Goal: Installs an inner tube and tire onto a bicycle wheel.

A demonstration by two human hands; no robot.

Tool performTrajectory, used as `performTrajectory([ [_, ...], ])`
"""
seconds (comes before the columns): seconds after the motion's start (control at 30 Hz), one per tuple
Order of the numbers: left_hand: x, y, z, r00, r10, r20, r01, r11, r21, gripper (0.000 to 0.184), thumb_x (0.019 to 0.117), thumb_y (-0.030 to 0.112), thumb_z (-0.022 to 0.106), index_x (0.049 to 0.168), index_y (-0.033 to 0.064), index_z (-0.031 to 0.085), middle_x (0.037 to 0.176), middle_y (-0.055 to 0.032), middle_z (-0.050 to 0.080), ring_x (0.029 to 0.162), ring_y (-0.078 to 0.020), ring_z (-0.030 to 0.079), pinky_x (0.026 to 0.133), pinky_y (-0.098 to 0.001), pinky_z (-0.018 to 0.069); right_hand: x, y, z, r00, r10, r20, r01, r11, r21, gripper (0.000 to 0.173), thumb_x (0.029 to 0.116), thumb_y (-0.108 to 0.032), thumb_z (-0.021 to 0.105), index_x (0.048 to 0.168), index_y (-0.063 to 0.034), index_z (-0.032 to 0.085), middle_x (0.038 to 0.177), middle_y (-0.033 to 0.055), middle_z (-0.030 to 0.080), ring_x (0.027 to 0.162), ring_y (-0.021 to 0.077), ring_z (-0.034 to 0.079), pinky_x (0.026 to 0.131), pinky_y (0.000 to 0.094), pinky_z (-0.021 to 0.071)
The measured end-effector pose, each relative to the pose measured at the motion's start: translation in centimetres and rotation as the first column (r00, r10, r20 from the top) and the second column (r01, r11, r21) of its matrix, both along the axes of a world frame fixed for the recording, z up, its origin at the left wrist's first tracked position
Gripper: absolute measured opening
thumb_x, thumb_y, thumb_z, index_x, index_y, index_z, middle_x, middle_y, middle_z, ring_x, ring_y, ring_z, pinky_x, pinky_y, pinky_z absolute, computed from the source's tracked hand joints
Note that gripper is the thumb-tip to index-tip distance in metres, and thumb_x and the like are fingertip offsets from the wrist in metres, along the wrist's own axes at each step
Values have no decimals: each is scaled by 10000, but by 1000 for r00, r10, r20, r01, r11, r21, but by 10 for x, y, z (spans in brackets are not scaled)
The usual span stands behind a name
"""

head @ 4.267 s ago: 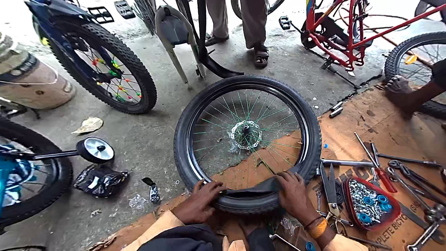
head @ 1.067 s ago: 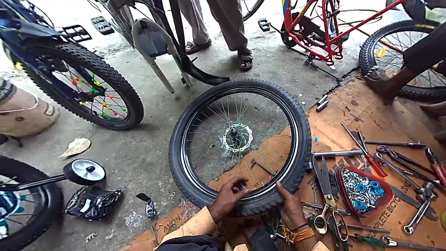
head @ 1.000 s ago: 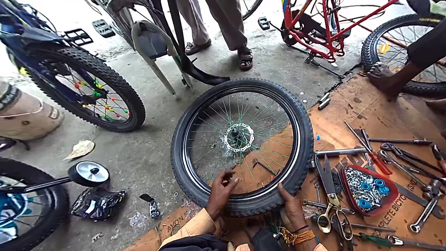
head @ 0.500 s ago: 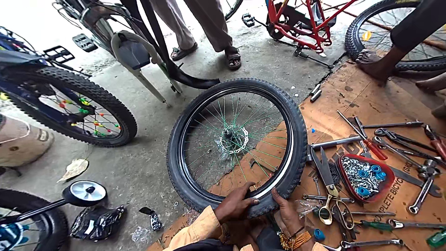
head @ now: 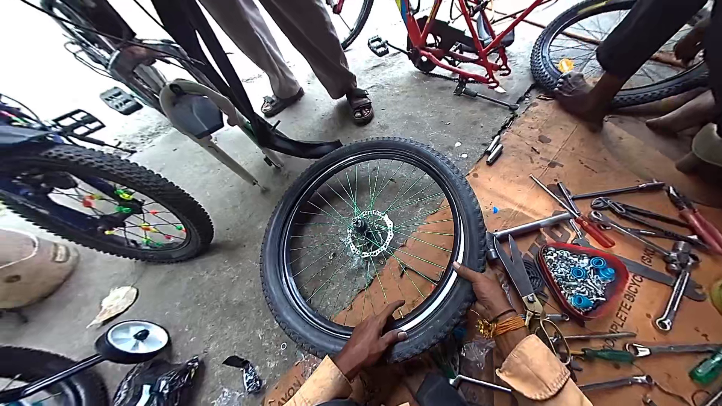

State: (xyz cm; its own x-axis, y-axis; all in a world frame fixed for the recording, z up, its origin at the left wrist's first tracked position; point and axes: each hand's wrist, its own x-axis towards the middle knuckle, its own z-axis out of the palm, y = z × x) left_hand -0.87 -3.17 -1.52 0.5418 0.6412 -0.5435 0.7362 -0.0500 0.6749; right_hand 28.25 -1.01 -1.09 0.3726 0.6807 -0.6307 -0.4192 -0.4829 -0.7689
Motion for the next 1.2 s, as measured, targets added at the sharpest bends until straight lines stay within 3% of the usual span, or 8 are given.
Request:
performTrajectory([
  [0.17, -17, -4, 1, 997, -7, -76, 10, 999, 40, 704, 995, 585, 524, 1602, 282, 337, 1122, -104, 717, 1039, -290, 690, 972, -572, 518, -13, -20, -12, 993, -73, -95, 77, 996, 39, 443, 920, -151, 764, 1292, 9, 585, 1043, 197, 723, 894, 285, 731, 794, 451, 624],
  [0.37, -7, -13, 23, 980, 94, -175, 23, 820, 572, 636, 929, 602, 629, 1379, 153, 632, 1369, -141, 627, 1272, -343, 590, 1060, -583, 458, -57, -45, -6, 979, -185, -85, 187, 982, 22, 558, 883, -135, 806, 1353, 7, 542, 1123, 206, 705, 970, 290, 727, 832, 451, 634],
  [0.47, 12, -12, 28, 984, -37, -174, 98, 929, 358, 549, 1007, 553, 533, 1434, 211, 577, 1418, -121, 585, 1300, -314, 564, 1122, -573, 396, -78, -55, -5, 973, -213, -89, 213, 977, -3, 573, 885, -136, 804, 1371, 2, 533, 1158, 208, 692, 1000, 296, 719, 851, 470, 629],
  [0.6, 17, -12, 20, 981, -73, -180, 106, 979, 177, 584, 1063, 557, 383, 1447, 149, 546, 1321, -86, 672, 1263, -240, 611, 1174, -542, 323, -88, -66, -8, 968, -223, -117, 223, 975, -13, 644, 890, -178, 806, 1417, -12, 475, 1223, 210, 659, 1066, 297, 697, 895, 475, 617],
  [0.8, 10, -23, 5, 980, -45, -195, 99, 956, 277, 574, 1073, 535, 359, 1414, 121, 566, 1308, -84, 675, 1253, -244, 614, 1167, -557, 311, -34, -30, 13, 994, -111, 22, 108, 990, 88, 653, 961, -270, 716, 1509, -85, 412, 1326, 180, 615, 1137, 288, 650, 927, 498, 568],
  [0.97, -1, -22, 3, 972, -103, -212, 158, 952, 264, 579, 1072, 532, 354, 1413, 120, 575, 1316, -88, 675, 1253, -247, 618, 1161, -564, 316, 14, 27, 15, 958, 170, 230, -172, 985, -11, 864, 799, -425, 870, 1488, -112, 452, 1250, 172, 669, 1073, 310, 684, 903, 533, 572],
  [1.1, -10, -17, 8, 968, -134, -212, 187, 949, 254, 587, 1068, 550, 350, 1411, 131, 576, 1298, -87, 686, 1236, -243, 629, 1158, -556, 326, 18, 30, 7, 955, 189, 229, -191, 982, -16, 740, 815, -325, 876, 1414, -67, 527, 1150, 174, 706, 986, 302, 710, 857, 509, 592],
  [1.2, -27, -18, 6, 954, -164, -251, 235, 928, 288, 608, 1071, 561, 326, 1422, 130, 573, 1320, -99, 677, 1260, -267, 621, 1174, -565, 309, 11, 9, 2, 994, 98, 58, -101, 993, 64, 634, 868, -210, 827, 1403, -62, 521, 1114, 166, 720, 937, 277, 727, 817, 462, 617],
])
